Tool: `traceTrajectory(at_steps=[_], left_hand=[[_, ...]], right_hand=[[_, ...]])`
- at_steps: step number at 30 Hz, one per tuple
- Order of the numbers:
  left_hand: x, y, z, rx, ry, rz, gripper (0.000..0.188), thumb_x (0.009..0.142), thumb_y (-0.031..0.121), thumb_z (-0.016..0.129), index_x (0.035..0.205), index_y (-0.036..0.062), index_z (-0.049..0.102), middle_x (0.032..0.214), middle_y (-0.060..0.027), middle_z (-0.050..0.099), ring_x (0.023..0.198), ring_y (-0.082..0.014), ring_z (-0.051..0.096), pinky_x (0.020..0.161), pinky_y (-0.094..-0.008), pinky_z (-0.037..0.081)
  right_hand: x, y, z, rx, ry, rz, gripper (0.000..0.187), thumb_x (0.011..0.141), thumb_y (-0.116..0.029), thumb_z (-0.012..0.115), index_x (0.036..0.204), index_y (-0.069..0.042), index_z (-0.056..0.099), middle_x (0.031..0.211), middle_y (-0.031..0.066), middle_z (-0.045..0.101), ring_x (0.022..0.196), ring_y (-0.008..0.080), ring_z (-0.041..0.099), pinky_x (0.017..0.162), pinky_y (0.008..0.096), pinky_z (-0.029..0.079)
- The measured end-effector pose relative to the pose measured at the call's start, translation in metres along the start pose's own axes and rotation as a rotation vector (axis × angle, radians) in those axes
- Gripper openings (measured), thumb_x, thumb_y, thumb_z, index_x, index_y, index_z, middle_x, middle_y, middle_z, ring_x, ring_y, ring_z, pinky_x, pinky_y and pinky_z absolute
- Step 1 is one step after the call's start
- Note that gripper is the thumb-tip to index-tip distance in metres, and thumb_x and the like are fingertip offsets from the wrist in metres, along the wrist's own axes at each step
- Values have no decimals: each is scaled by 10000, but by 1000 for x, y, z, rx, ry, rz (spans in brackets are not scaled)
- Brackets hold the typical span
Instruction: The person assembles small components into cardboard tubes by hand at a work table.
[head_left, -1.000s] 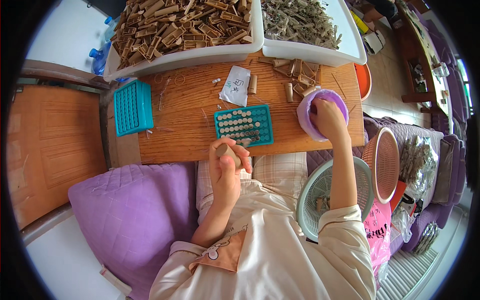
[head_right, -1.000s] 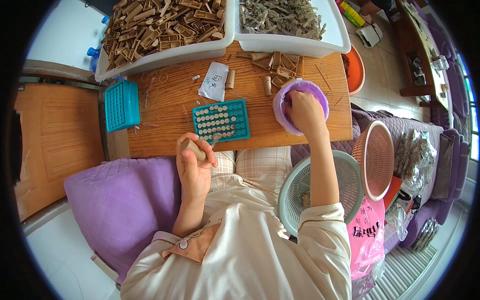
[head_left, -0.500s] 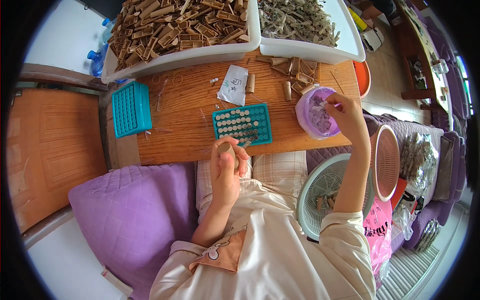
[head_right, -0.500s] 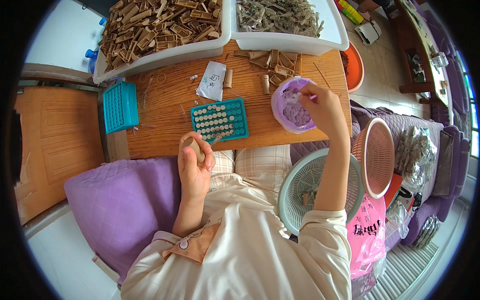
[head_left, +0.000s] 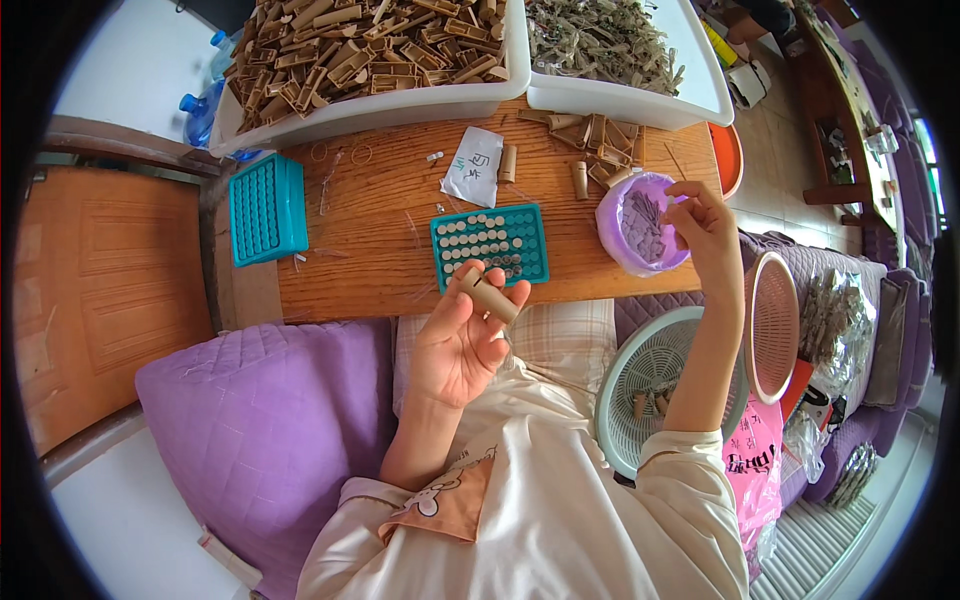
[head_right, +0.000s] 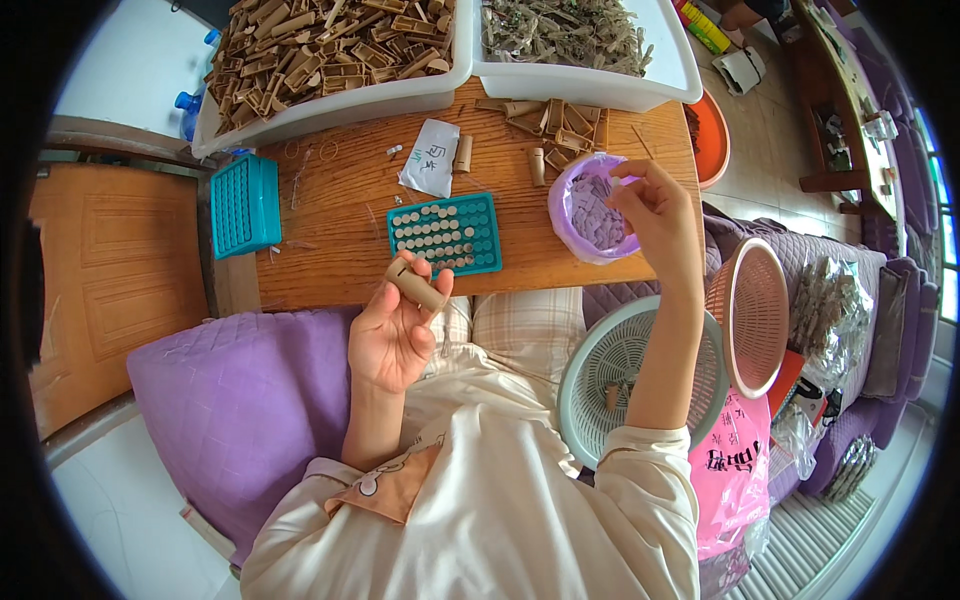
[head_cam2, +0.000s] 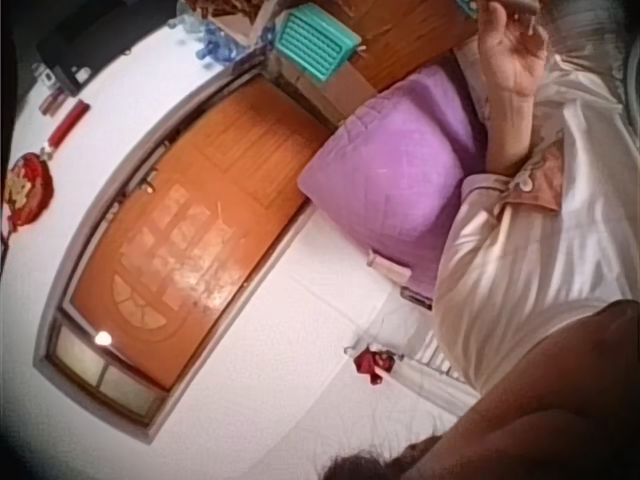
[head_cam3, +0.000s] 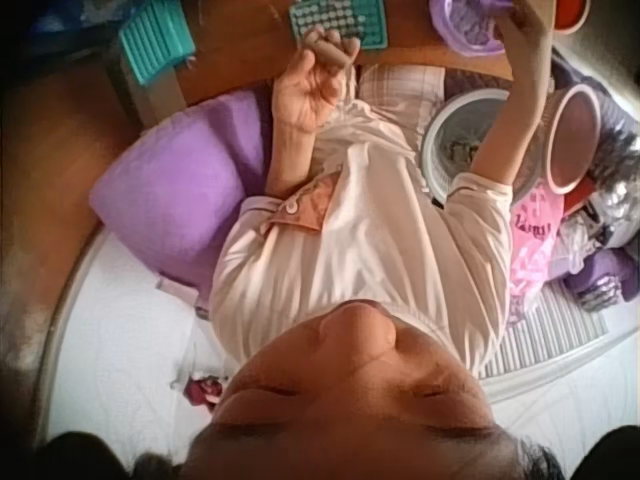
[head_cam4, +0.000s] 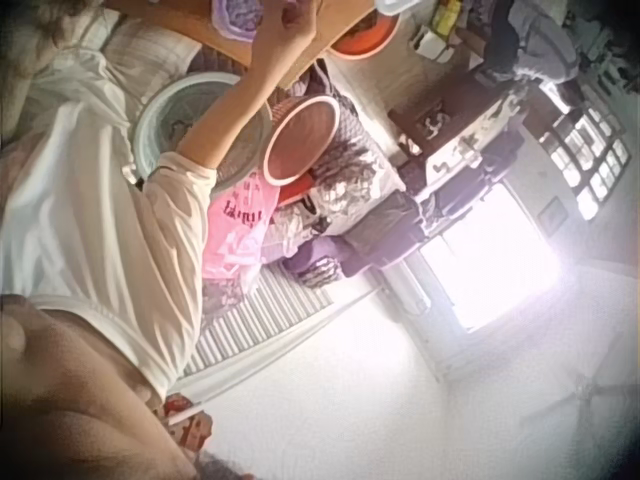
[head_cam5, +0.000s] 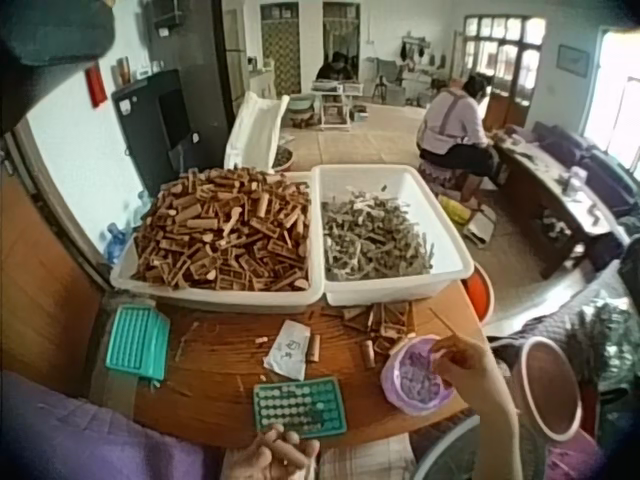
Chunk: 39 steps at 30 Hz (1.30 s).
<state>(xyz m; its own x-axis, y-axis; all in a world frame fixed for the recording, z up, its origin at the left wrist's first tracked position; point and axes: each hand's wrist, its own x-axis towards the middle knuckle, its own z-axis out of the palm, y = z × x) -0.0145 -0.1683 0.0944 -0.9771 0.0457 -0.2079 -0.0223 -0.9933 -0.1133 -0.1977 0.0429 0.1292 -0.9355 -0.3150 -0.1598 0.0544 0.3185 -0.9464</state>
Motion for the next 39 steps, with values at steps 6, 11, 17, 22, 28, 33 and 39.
traceTrajectory(at_steps=[6, 11, 17, 22, 28, 33, 39], left_hand=[[0, 0, -2, -335, -23, -158, 284, 897, 151, 386, 1173, 85, 397, 1198, -77, 442, 1190, -261, 351, 664, -316, 563], [-4, 0, -7, -275, 17, -134, 331, 900, 220, 382, 1195, 70, 377, 1207, -88, 434, 1136, -243, 423, 568, -247, 564], [-4, -3, -3, -66, 169, -97, 352, 877, 232, 442, 1178, 56, 393, 1028, -103, 555, 919, -217, 578, 437, -158, 531], [-4, -8, 0, 140, 199, -76, 427, 848, 270, 499, 1194, 60, 363, 1028, -103, 554, 835, -170, 604, 377, -119, 468], [0, -10, 2, 210, 181, -108, 442, 841, 290, 513, 1179, 47, 364, 983, -89, 564, 815, -154, 609, 355, -108, 434], [2, -11, 2, 309, 193, -91, 435, 840, 321, 509, 1137, 23, 398, 938, -76, 568, 775, -131, 615, 328, -96, 391], [9, -17, 10, 551, 331, -46, 362, 856, 342, 478, 1024, 21, 471, 799, -61, 593, 636, -48, 580, 314, -87, 322]], right_hand=[[-23, -19, 49, 215, -203, -48, 69, 823, -7, 469, 871, -23, 515, 680, 48, 587, 451, 33, 443, 395, 163, 327], [-34, -27, 100, 249, -298, -363, 28, 788, 3, 525, 815, 2, 521, 1046, 117, 532, 701, 87, 547, 568, 204, 446], [-43, -26, 123, 155, -367, -432, 18, 813, 21, 483, 823, 24, 497, 1096, 147, 482, 859, 174, 568, 643, 242, 494], [-48, -26, 116, 267, -369, -200, 15, 792, 32, 494, 803, 39, 486, 941, 157, 565, 817, 192, 592, 657, 283, 510], [-49, -33, 106, 89, -334, -350, 29, 761, 45, 494, 785, 33, 481, 854, 141, 585, 733, 220, 606, 625, 287, 516], [-50, -32, 104, -54, -372, -384, 41, 753, 51, 501, 785, 29, 486, 843, 135, 586, 718, 216, 603, 606, 283, 506], [-52, -13, 105, -100, -318, -408, 54, 744, 58, 508, 774, 16, 493, 863, 133, 603, 691, 222, 605, 600, 286, 503]])
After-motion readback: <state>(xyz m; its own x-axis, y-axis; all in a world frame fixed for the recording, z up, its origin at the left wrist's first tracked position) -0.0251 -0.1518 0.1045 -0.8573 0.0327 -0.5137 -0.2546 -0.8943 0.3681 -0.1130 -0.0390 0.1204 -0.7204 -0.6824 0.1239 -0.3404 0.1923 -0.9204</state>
